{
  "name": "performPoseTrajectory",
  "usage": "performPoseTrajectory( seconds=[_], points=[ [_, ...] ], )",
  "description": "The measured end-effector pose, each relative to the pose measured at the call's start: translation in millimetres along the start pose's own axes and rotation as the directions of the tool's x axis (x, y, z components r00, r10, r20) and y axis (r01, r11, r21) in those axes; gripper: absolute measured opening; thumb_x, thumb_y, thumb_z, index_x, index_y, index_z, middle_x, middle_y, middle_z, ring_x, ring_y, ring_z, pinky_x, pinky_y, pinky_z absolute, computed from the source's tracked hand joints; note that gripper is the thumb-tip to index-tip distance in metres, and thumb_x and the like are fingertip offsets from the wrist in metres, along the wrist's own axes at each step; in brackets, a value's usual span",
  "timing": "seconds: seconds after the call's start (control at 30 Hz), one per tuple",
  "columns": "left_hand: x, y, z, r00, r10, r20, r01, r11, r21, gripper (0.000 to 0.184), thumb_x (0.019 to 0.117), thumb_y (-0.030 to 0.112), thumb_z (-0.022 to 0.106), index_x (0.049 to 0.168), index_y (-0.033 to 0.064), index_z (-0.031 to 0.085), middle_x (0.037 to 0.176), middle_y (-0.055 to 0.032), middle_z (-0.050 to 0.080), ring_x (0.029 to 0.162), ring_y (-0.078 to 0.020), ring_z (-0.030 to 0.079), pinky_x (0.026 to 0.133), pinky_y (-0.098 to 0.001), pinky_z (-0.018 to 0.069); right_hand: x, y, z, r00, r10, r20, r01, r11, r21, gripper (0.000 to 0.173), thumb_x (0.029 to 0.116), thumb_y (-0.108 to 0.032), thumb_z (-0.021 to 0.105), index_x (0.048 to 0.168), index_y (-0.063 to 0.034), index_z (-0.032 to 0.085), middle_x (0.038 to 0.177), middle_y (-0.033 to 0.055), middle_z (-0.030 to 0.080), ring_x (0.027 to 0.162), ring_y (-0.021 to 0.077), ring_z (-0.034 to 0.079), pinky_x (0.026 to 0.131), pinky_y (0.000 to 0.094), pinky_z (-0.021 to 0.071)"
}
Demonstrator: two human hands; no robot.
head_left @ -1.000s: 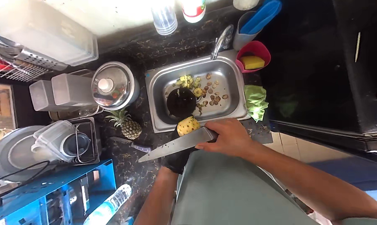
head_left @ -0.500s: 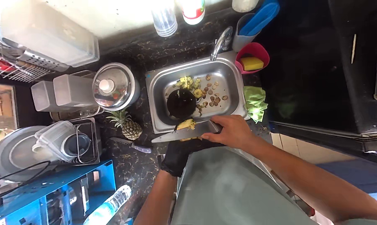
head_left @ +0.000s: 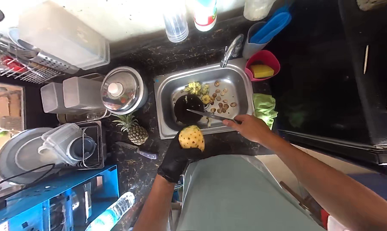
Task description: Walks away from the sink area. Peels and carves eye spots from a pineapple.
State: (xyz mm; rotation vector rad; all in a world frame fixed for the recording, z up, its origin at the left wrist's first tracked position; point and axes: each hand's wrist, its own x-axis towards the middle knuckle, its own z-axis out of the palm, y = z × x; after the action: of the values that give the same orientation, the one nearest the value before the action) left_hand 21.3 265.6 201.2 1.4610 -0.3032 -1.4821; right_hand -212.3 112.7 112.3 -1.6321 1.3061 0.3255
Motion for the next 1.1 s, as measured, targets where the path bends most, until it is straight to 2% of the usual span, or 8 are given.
performPoseTrajectory(
  seconds=[0.13,0.27,0.4,0.5,0.6,0.87,1.0,1.1],
  points=[
    [17.9,-28.1,-14.8,0.984,0.142,0.106,-0.125,0.980,-0.152,0.081,0.0626,0.003,0.088,0.132,-0.0030,0.047,0.112,-0.0173,0.068,0.102,-0.0246,0.070,0.090,-0.0427,0.0597,-33.5,-33.9,6.9,0.972,-0.234,-0.018,0.235,0.966,0.113,0.072,0.0876,-0.083,0.049,0.091,-0.0142,0.069,0.073,0.0039,0.060,0.070,0.0228,0.061,0.064,0.0526,0.0495],
    [12.5,-56.6,-19.8,0.956,0.292,0.025,-0.293,0.955,0.040,0.041,0.0772,0.004,0.084,0.115,0.0032,0.068,0.107,-0.0050,0.073,0.102,-0.0150,0.070,0.092,-0.0376,0.0589,-57.3,-62.0,15.5,0.871,-0.474,-0.127,0.462,0.879,-0.119,0.078,0.0822,-0.090,0.046,0.092,-0.0155,0.069,0.069,0.0027,0.064,0.068,0.0210,0.065,0.062,0.0493,0.0505],
    [5.7,-56.5,-21.4,0.946,0.323,0.035,-0.324,0.933,0.159,0.043,0.0761,0.002,0.084,0.116,0.0012,0.068,0.108,-0.0069,0.073,0.104,-0.0154,0.069,0.093,-0.0376,0.0581,-44.6,-54.9,18.1,0.798,-0.571,-0.196,0.529,0.818,-0.227,0.078,0.0807,-0.091,0.046,0.085,-0.0161,0.066,0.065,0.0016,0.060,0.065,0.0200,0.063,0.059,0.0476,0.0489],
    [4.6,-30.8,-13.8,0.959,0.282,-0.040,-0.266,0.936,0.230,0.076,0.0594,0.005,0.092,0.126,-0.0031,0.057,0.113,-0.0143,0.071,0.104,-0.0215,0.070,0.092,-0.0388,0.0602,-19.3,-29.2,5.5,0.890,-0.433,-0.140,0.414,0.898,-0.147,0.076,0.0824,-0.087,0.051,0.090,-0.0136,0.072,0.072,0.0074,0.066,0.072,0.0275,0.067,0.065,0.0578,0.0520],
    [1.9,-10.3,-8.6,0.957,0.261,-0.127,-0.201,0.912,0.358,0.095,0.0518,0.018,0.092,0.134,-0.0055,0.049,0.114,-0.0128,0.068,0.102,-0.0146,0.069,0.089,-0.0301,0.0588,-6.9,-18.7,-5.9,0.974,-0.219,-0.049,0.213,0.971,-0.105,0.075,0.0859,-0.085,0.048,0.090,-0.0130,0.069,0.073,0.0081,0.062,0.073,0.0290,0.063,0.066,0.0583,0.0485],
    [1.7,-38.7,-17.8,0.932,0.363,-0.018,-0.340,0.888,0.311,0.070,0.0672,0.007,0.092,0.130,0.0007,0.060,0.117,-0.0096,0.071,0.109,-0.0184,0.068,0.096,-0.0380,0.0580,-43.5,-59.5,19.6,0.833,-0.540,-0.124,0.517,0.838,-0.176,0.076,0.0810,-0.090,0.047,0.086,-0.0171,0.069,0.068,0.0012,0.063,0.069,0.0198,0.065,0.062,0.0497,0.0504],
    [-1.5,-2.1,-6.4,0.960,0.236,-0.150,-0.165,0.910,0.381,0.087,0.0521,0.015,0.091,0.129,-0.0004,0.055,0.111,-0.0084,0.069,0.100,-0.0129,0.069,0.088,-0.0297,0.0591,-17.5,-33.6,5.0,0.932,-0.336,-0.131,0.313,0.934,-0.172,0.075,0.0820,-0.086,0.053,0.089,-0.0134,0.070,0.071,0.0079,0.065,0.074,0.0291,0.067,0.066,0.0584,0.0509],
    [-3.2,3.2,-3.1,0.971,0.193,-0.143,-0.144,0.943,0.299,0.090,0.0485,0.017,0.090,0.129,-0.0027,0.053,0.108,-0.0109,0.070,0.097,-0.0147,0.071,0.085,-0.0297,0.0604,-18.7,-32.2,0.2,0.966,-0.233,-0.110,0.223,0.970,-0.096,0.074,0.0840,-0.085,0.052,0.086,-0.0131,0.068,0.069,0.0059,0.061,0.071,0.0267,0.063,0.065,0.0547,0.0482]
  ],
)
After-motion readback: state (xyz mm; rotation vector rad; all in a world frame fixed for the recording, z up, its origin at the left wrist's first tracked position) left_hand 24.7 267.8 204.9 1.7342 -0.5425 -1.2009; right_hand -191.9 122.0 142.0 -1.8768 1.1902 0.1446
